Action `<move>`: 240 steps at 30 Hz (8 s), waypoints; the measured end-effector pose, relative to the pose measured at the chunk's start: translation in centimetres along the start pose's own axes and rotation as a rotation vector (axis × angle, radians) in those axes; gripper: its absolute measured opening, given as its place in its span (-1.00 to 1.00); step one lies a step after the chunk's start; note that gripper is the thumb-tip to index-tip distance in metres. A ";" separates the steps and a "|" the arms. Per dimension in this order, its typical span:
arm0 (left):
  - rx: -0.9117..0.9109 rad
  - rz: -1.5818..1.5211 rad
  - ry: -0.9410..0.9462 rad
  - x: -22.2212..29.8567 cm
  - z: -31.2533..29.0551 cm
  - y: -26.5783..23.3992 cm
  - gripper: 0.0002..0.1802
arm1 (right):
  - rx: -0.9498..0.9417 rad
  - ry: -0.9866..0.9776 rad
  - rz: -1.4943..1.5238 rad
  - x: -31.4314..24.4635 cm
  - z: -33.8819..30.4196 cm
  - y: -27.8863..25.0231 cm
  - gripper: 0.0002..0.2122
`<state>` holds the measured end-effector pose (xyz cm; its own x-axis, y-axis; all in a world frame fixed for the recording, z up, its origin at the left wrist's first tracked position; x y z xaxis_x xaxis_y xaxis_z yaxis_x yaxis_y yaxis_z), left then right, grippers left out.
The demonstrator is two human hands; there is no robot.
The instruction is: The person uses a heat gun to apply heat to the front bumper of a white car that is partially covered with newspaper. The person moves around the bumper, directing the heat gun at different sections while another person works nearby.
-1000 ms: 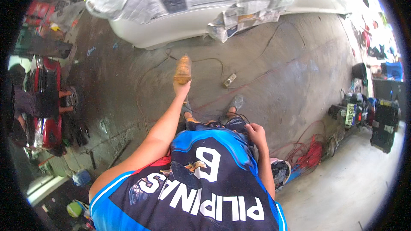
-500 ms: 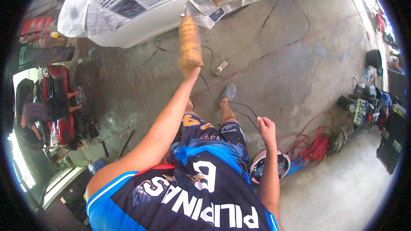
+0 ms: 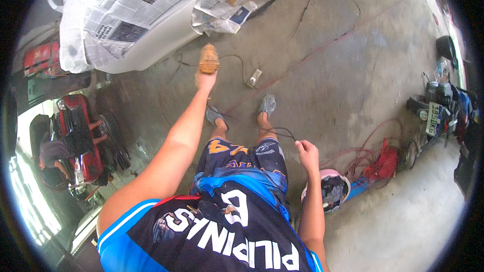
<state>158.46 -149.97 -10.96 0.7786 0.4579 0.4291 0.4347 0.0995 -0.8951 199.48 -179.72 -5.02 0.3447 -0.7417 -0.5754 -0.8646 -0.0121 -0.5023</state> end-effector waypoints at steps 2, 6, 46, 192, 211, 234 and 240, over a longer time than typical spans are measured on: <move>0.080 0.005 0.007 1.5 -0.6 -1.8 -0.49 | 0.017 -0.030 0.010 -0.7 0.8 -0.1 -0.73; 0.222 -0.145 0.186 5.8 -4.3 -7.4 -0.50 | 0.027 -0.082 0.020 -2.2 1.9 -0.2 -0.73; 0.200 -0.752 0.313 -11.5 -9.9 -23.4 -0.64 | -0.327 -0.165 0.573 -24.8 -7.8 11.4 -0.83; -0.168 -1.204 -0.174 -59.4 22.7 -61.5 -0.88 | 0.221 0.317 0.579 -33.2 -24.9 60.5 -0.70; -0.594 -1.097 0.049 -70.6 45.1 -68.0 -0.90 | 0.661 0.344 1.019 -36.9 -49.8 91.1 -0.68; -0.598 -1.123 -0.019 -69.1 44.5 -70.7 -0.86 | 1.043 0.672 1.457 -24.8 -60.1 99.2 -0.71; -1.010 -0.774 0.248 -68.9 33.7 -66.2 -0.85 | 1.041 0.843 1.480 -19.6 -65.8 103.9 -0.72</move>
<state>60.82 -158.34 14.67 0.1883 0.3961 0.8987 0.8693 -0.4930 0.0351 78.87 -210.58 -3.51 -0.8035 0.1172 -0.5837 0.3486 0.8874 -0.3017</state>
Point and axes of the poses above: each hand's wrist, its own z-axis towards the middle knuckle, its own y-axis out of the palm, x = y × z, the point moved 7 cm from there along z, towards the middle knuckle, and after that the axes turned 8 degrees about x, right-handed, at the moved point
